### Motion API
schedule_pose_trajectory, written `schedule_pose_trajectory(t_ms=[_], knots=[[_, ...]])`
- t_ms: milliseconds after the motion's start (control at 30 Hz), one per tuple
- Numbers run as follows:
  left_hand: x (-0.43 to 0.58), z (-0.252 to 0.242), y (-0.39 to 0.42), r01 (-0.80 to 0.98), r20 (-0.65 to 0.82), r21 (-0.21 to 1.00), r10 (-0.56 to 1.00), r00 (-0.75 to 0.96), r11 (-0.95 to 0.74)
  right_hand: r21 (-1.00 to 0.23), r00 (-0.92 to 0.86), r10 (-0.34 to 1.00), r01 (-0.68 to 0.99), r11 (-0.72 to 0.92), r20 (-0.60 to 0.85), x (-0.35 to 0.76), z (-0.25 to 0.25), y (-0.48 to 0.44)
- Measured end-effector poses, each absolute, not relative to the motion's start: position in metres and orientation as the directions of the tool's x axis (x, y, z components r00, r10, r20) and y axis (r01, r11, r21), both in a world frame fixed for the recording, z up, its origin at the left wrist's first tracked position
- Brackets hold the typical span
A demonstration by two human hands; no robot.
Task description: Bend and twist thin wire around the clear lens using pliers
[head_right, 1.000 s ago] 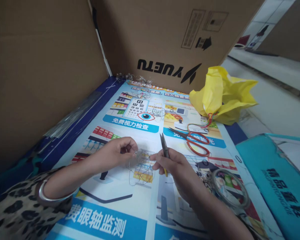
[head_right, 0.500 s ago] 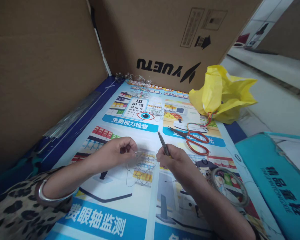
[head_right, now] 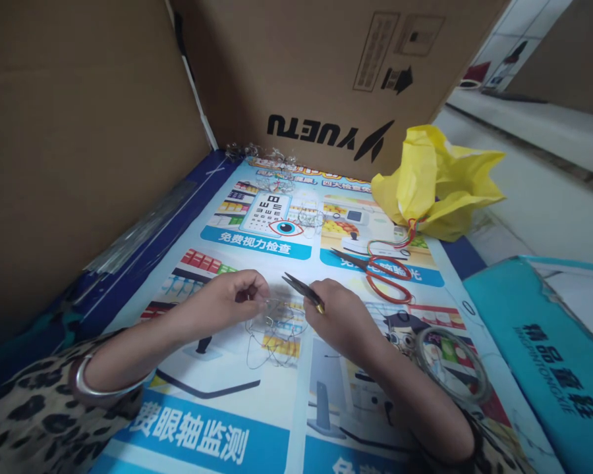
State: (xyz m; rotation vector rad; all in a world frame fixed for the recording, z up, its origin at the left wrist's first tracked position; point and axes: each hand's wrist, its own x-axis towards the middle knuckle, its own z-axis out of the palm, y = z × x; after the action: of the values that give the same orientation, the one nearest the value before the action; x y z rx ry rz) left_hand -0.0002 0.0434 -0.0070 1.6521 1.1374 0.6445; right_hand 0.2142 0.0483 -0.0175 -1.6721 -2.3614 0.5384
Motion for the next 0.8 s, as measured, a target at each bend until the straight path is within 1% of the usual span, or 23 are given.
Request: schedule_pose_trajectory(t_ms=[200, 300, 400, 500, 567, 700, 800], knots=[[-0.001, -0.009, 0.044, 0.369, -0.099, 0.927, 0.905, 0.414, -0.068, -0.351, -0.339, 0.939, 0.888, 0.296, -0.065, 0.22, -0.013, 0.046], [-0.001, -0.01, 0.045, 0.376, -0.088, 0.923, 0.911, 0.403, -0.077, -0.293, -0.388, 0.922, 0.882, 0.368, -0.011, 0.225, -0.011, 0.043], [-0.001, -0.01, 0.044, 0.395, -0.081, 0.915, 0.919, 0.386, -0.085, -0.225, -0.451, 0.889, 0.861, 0.455, 0.072, 0.228, -0.011, 0.04], [-0.002, -0.01, 0.045, 0.415, -0.071, 0.904, 0.926, 0.372, -0.098, -0.151, -0.476, 0.871, 0.859, 0.49, 0.119, 0.23, -0.007, 0.038], [-0.002, -0.01, 0.045, 0.426, -0.052, 0.897, 0.932, 0.359, -0.114, -0.135, -0.484, 0.871, 0.861, 0.491, 0.086, 0.229, -0.001, 0.035], [-0.003, -0.01, 0.046, 0.462, -0.027, 0.877, 0.945, 0.326, -0.134, -0.127, -0.453, 0.887, 0.889, 0.44, -0.092, 0.227, 0.011, 0.028], [-0.001, -0.007, 0.045, 0.484, -0.009, 0.862, 0.95, 0.313, -0.151, -0.102, -0.441, 0.882, 0.897, 0.429, -0.164, 0.224, 0.013, 0.023]])
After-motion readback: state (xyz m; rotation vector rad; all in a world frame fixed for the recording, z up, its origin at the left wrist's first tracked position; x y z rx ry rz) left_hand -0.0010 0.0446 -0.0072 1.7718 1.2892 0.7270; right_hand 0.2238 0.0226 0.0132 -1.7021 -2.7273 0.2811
